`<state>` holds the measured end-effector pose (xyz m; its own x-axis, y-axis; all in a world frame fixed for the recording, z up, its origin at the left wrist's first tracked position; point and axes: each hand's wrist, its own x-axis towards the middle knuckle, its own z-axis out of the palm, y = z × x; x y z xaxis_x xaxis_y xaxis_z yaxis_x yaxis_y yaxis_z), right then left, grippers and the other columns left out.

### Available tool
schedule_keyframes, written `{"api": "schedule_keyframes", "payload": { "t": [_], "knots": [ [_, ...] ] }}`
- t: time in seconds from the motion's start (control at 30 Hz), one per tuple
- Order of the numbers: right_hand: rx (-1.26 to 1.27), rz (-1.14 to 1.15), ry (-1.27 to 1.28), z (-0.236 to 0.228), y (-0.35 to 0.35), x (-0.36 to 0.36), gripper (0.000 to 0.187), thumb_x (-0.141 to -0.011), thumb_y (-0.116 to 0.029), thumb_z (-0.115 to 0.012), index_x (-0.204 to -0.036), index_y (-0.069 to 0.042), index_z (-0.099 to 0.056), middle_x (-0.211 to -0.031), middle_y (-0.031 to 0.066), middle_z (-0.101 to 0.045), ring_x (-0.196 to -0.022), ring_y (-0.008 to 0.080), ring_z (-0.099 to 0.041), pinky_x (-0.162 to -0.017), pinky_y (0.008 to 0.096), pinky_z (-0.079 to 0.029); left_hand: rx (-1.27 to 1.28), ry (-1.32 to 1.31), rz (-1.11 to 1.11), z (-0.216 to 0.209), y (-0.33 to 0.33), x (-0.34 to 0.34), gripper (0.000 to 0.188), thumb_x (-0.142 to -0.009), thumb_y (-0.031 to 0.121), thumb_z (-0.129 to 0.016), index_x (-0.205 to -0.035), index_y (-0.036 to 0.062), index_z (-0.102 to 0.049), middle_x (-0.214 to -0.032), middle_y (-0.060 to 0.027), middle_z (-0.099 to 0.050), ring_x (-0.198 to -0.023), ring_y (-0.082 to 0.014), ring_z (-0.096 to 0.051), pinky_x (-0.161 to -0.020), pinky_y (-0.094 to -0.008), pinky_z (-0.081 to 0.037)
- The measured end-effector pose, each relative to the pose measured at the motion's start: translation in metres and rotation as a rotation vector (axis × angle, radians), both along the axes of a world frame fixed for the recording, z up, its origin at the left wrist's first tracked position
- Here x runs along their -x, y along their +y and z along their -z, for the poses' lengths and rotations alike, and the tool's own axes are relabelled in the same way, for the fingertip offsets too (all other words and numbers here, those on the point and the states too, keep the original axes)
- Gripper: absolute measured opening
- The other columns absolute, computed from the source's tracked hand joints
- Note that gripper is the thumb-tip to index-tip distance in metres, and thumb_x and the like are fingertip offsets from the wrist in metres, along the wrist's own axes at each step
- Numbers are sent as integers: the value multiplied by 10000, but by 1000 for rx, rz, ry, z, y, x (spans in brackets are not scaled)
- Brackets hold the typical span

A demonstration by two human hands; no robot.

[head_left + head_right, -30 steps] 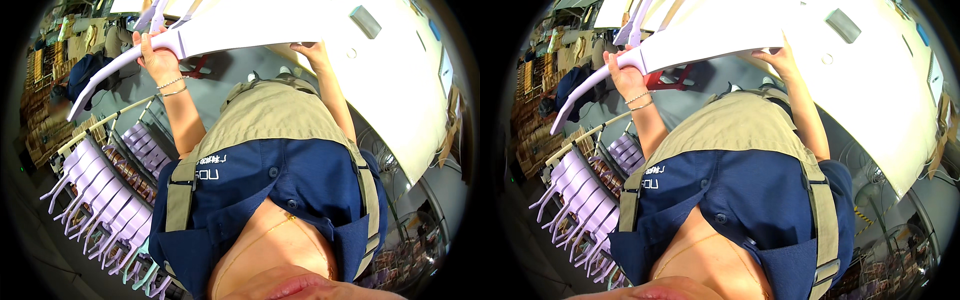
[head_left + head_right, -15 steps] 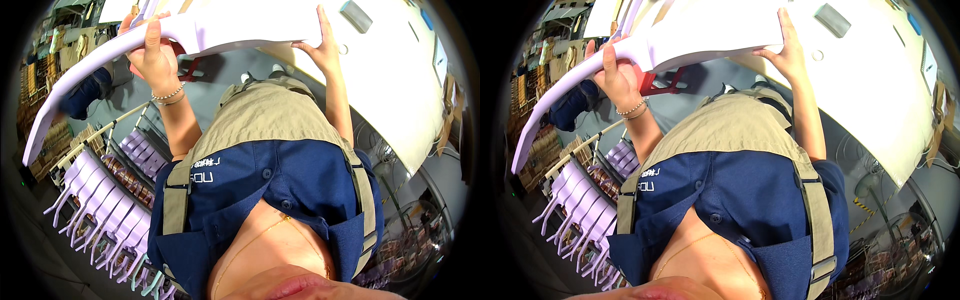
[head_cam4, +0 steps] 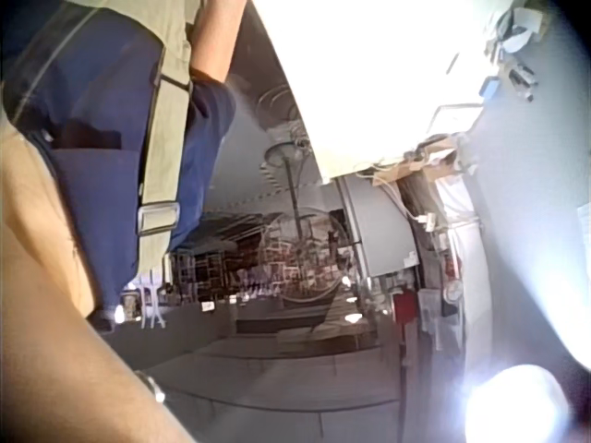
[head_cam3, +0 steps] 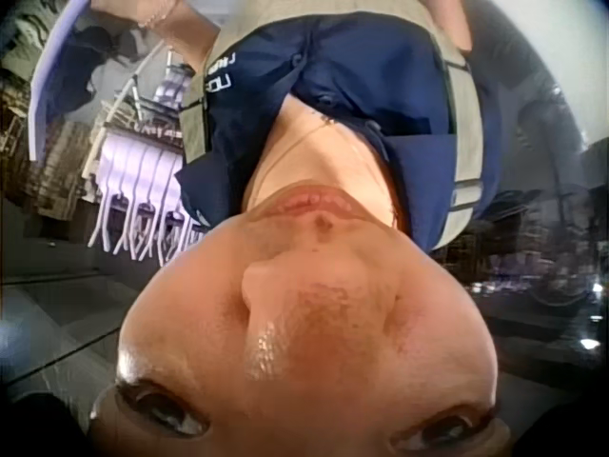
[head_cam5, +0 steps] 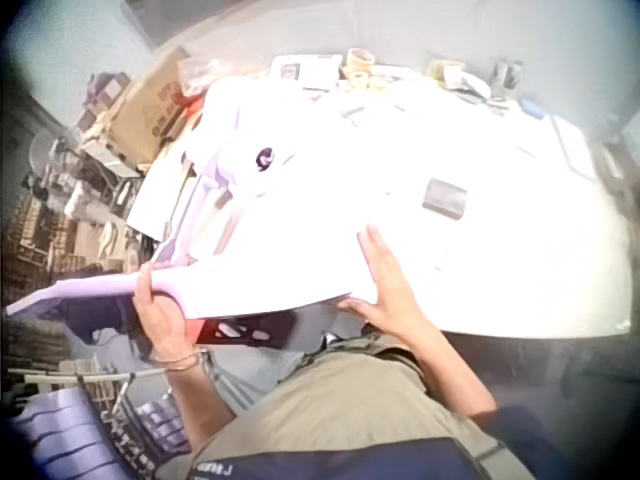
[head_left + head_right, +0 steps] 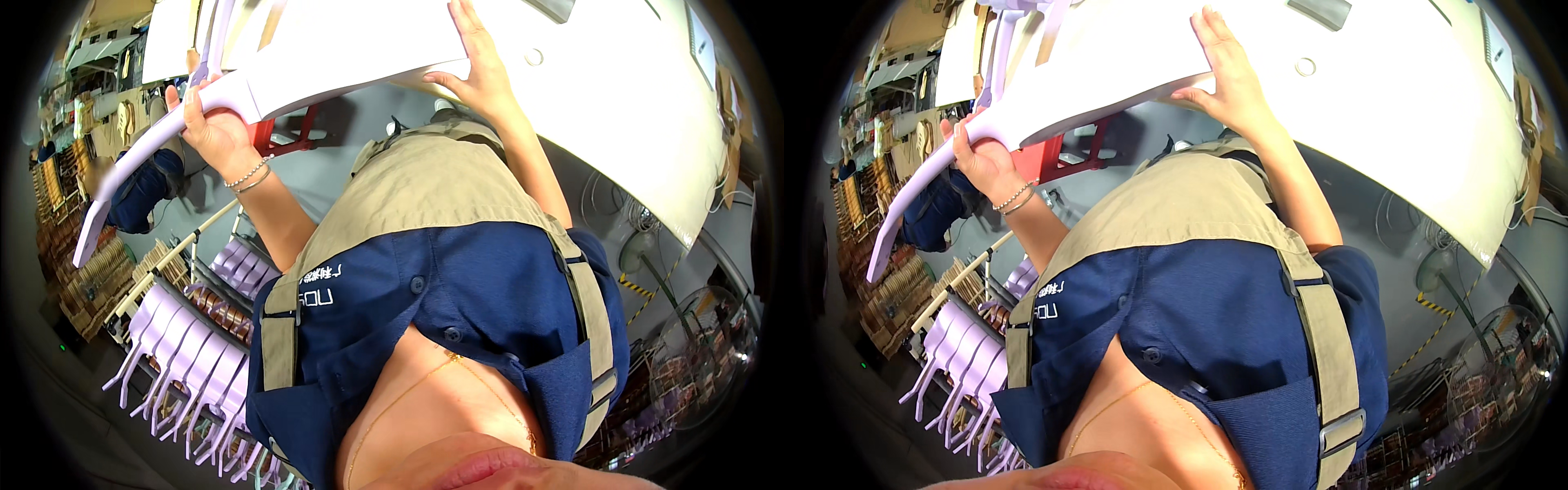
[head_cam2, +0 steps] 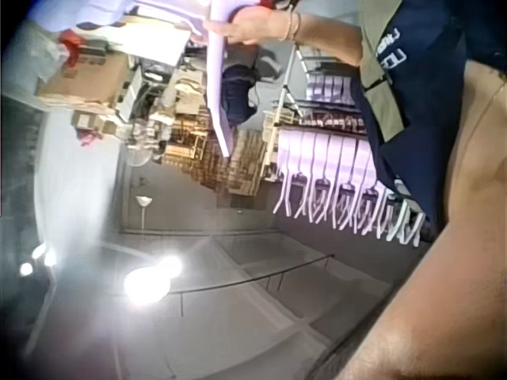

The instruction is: The person assembles ukuleles by attaching necks to bodies and applying protective foam covers. They handle both finished wooden ukuleles and unfinished white ukulele bodies, placing them on a table and a nearby rack.

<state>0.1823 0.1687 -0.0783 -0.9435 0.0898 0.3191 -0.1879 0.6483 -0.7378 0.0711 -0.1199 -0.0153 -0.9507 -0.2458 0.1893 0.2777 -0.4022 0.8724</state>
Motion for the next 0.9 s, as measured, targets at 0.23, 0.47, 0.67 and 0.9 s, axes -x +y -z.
{"api": "schedule_keyframes", "payload": {
  "t": [0.23,0.47,0.67,0.9],
  "knots": [
    [33,37,122,-2,-5,-2,956,-545,-259,-781,-1320,-56,-260,-1364,169,-247,-1260,323,-241,-1008,383,-273,-6,1,10,6,-8,4,340,-761,57,-574,-1081,67,-457,-802,-112,-550,-795,-235,-547,-840,-417,-429],
    [-107,131,49,0,5,-2,965,-533,-285,-781,-1305,-21,-266,-1340,197,-278,-1246,344,-263,-1000,402,-273,157,167,185,-19,40,-6,468,-788,41,-589,-1188,27,-344,-869,-145,-578,-853,-305,-580,-829,-460,-442],
    [-269,152,36,-2,7,0,978,-516,-294,-784,-1306,-30,-272,-1334,197,-292,-1244,355,-265,-985,503,-245,310,287,408,-37,90,-10,474,-807,38,-570,-1203,26,-309,-913,-174,-583,-873,-325,-584,-819,-379,-452],
    [172,79,7,-17,6,-6,987,-548,-365,-779,-1317,-32,-258,-1333,187,-306,-1252,330,-262,-992,489,-234,369,199,573,-54,130,-19,527,-793,72,-611,-1218,-3,-309,-980,-114,-565,-907,-179,-553,-837,-282,-405]
  ]
}}
